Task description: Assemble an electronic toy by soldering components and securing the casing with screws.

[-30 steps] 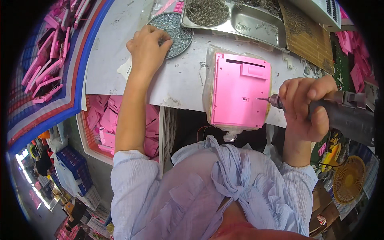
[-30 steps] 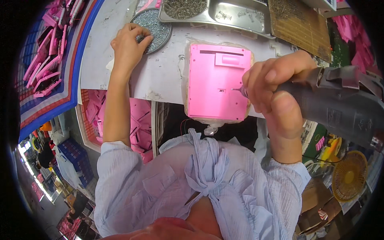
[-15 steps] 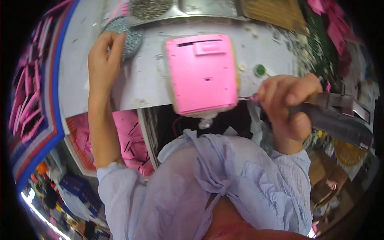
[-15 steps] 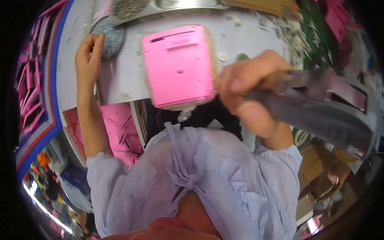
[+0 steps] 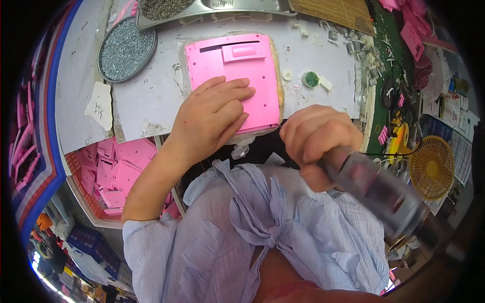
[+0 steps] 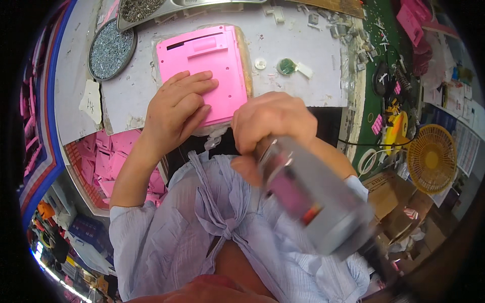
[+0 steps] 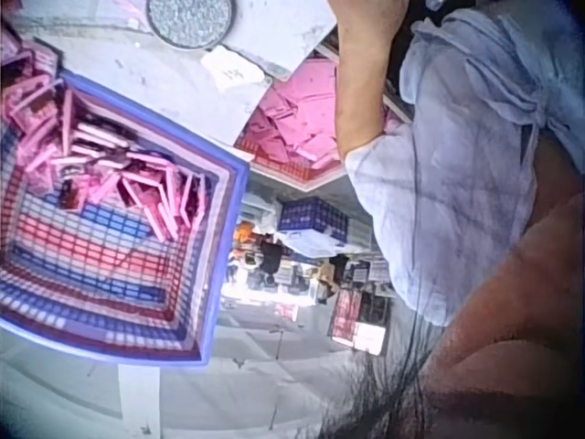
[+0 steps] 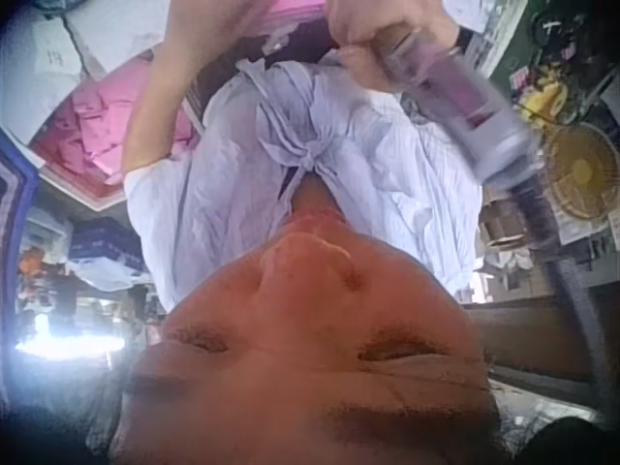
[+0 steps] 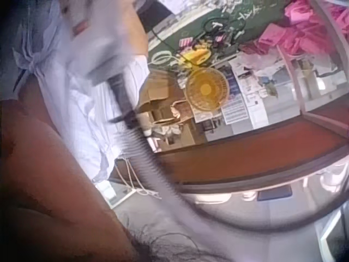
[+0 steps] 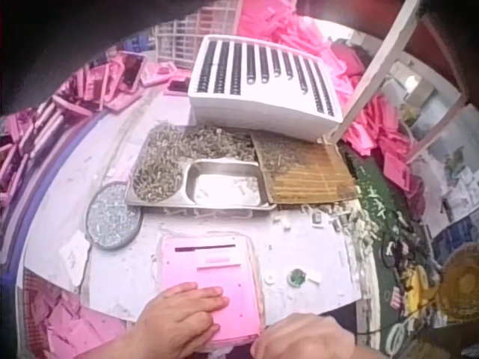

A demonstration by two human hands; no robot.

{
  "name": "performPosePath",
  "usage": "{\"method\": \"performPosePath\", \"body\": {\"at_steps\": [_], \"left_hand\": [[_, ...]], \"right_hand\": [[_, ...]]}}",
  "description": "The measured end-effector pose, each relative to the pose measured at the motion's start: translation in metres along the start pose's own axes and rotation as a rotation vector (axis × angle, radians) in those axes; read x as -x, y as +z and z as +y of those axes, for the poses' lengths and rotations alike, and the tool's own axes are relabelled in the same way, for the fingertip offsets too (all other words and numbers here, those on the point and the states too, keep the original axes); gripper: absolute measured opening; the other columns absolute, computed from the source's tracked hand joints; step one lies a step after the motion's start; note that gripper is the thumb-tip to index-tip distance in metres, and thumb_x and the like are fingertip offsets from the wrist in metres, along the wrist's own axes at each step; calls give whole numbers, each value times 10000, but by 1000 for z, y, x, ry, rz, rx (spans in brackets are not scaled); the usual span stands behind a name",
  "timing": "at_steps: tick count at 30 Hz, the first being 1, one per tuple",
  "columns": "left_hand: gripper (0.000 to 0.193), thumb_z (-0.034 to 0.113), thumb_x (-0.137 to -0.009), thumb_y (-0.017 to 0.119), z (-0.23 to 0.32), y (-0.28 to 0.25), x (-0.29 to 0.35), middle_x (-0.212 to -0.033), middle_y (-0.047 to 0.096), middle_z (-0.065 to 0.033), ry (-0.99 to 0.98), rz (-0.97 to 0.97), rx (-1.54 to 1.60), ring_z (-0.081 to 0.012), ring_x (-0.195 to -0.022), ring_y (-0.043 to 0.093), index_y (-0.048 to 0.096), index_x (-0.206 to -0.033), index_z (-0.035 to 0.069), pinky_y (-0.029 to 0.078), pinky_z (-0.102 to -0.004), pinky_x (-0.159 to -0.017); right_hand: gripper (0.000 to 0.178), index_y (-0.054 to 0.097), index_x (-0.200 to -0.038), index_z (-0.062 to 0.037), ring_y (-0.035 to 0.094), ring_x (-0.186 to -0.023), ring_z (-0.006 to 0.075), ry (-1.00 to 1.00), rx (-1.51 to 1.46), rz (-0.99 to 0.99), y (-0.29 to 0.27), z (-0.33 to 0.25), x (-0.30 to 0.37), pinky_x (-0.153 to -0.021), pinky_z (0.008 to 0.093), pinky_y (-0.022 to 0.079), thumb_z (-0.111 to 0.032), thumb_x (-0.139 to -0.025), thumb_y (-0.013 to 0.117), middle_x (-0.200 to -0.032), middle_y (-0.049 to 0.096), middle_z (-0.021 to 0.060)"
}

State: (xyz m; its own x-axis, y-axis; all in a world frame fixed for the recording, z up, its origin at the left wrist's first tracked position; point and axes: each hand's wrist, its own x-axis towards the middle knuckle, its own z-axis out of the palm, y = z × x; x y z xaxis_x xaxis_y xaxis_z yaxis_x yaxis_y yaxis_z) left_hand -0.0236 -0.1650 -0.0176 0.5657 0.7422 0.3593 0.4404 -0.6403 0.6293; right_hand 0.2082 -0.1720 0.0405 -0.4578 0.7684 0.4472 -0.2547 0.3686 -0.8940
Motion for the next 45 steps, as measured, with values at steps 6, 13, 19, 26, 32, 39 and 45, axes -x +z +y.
{"method": "performPosePath", "body": {"at_steps": [6, 13, 19, 26, 32, 39, 45], "left_hand": [[156, 105, -882, 722, 0, 2, 1, -1247, 708, -100, 7, 19, 1, -282, -1242, 642, 579, -855, 49, 474, -480, -1072], [150, 106, -890, 712, -1, 2, -2, -1232, 713, -109, 0, 39, 62, -282, -1239, 644, 581, -847, 48, 473, -481, -1064], [128, 102, -876, 705, -2, 1, 0, -1222, 709, -106, -4, 36, 62, -268, -1233, 644, 590, -856, 50, 475, -473, -1057], [115, 113, -841, 678, -4, 5, 1, -1195, 702, -93, -3, 26, 46, -246, -1223, 636, 604, -900, 47, 470, -446, -1065], [136, 106, -849, 706, -5, 2, 0, -1229, 700, -89, -6, 9, 61, -250, -1240, 635, 581, -860, 56, 474, -459, -1049], [155, 100, -862, 721, -5, 4, 1, -1257, 700, -80, -12, 12, 65, -248, -1257, 630, 570, -849, 66, 472, -454, -1048], [157, 112, -855, 741, -3, 4, 3, -1250, 705, -79, -35, 29, 76, -254, -1242, 640, 592, -877, 66, 473, -451, -1047]], "right_hand": [[252, 525, -840, -78, 549, -475, 197, 14, -127, -125, -10, 0, -17, -507, 363, 492, -200, -908, 735, -593, 552, 28], [230, 513, -872, -77, 540, -479, 212, -40, 122, -144, -5, 15, -34, -529, 380, 508, -147, -902, 729, -602, 552, 42], [287, 486, -828, -105, 541, -488, 209, -89, -19, -193, -22, 15, -54, -551, 392, 520, -218, -934, 727, -587, 545, 39], [175, 555, -770, -23, 604, -564, 246, 9, -19, -50, -23, 36, -64, -592, 368, 539, -8, -795, 728, -603, 542, 73], [330, 432, -793, -126, 492, -488, 193, -33, -39, -41, -34, 26, -87, -550, 396, 498, -254, -941, 698, -564, 516, 31], [204, 486, -895, -58, 551, -617, 114, -16, -123, -18, -46, 75, -112, -557, 264, 453, -43, -926, 687, -692, 574, 44], [193, 504, -941, -82, 506, -561, 111, 29, -40, -48, -51, 78, -117, -554, 287, 436, -149, -933, 685, -659, 554, 26]]}}
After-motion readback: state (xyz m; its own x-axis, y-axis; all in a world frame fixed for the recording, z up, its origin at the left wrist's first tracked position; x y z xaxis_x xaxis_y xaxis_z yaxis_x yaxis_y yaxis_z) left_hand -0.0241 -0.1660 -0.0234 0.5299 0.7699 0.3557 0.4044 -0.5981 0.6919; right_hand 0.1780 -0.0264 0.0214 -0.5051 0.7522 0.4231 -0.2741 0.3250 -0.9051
